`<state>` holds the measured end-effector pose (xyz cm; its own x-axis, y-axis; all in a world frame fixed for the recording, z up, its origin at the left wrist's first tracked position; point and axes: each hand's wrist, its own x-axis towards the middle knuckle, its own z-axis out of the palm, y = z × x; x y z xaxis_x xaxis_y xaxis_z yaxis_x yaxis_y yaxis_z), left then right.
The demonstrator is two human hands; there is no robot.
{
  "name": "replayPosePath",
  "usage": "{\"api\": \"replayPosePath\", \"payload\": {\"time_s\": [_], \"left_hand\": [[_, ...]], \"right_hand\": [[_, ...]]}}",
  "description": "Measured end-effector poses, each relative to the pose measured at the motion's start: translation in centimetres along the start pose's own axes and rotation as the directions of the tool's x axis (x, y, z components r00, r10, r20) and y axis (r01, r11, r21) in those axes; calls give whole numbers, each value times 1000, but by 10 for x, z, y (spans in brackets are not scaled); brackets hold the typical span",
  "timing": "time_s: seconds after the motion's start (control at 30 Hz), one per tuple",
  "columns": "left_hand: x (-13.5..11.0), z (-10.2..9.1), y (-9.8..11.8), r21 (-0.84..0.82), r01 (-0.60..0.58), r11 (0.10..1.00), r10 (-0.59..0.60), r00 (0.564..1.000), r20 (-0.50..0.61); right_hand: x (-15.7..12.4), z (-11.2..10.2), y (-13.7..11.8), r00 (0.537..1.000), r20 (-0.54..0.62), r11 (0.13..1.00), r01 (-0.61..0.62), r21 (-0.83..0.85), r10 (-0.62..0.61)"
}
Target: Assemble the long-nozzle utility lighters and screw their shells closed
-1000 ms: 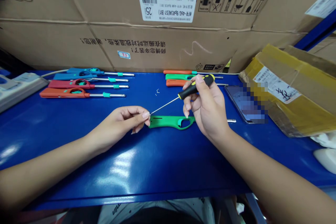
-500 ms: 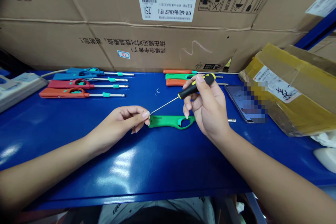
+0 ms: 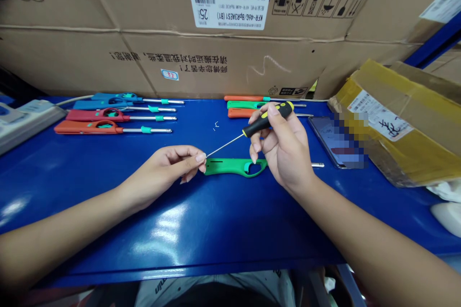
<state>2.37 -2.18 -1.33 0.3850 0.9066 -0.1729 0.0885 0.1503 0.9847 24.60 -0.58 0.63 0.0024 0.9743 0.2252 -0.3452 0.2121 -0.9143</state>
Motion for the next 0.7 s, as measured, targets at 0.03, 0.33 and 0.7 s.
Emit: {"api": "replayPosePath", "payload": {"time_s": [0.03, 0.33, 0.7], "left_hand": [[0, 0, 0, 3, 2, 1000, -2, 1000, 0], [0, 2, 0, 10, -8, 1000, 8, 1000, 13], [1, 1, -4, 29, -36, 999, 35, 998, 48]], "right_hand": [[0, 0, 0, 1000, 5, 1000, -3, -3, 3], [0, -2, 0, 996, 74, 998, -48, 31, 46], [2, -4, -2, 998, 20, 998, -52, 45, 51]]}}
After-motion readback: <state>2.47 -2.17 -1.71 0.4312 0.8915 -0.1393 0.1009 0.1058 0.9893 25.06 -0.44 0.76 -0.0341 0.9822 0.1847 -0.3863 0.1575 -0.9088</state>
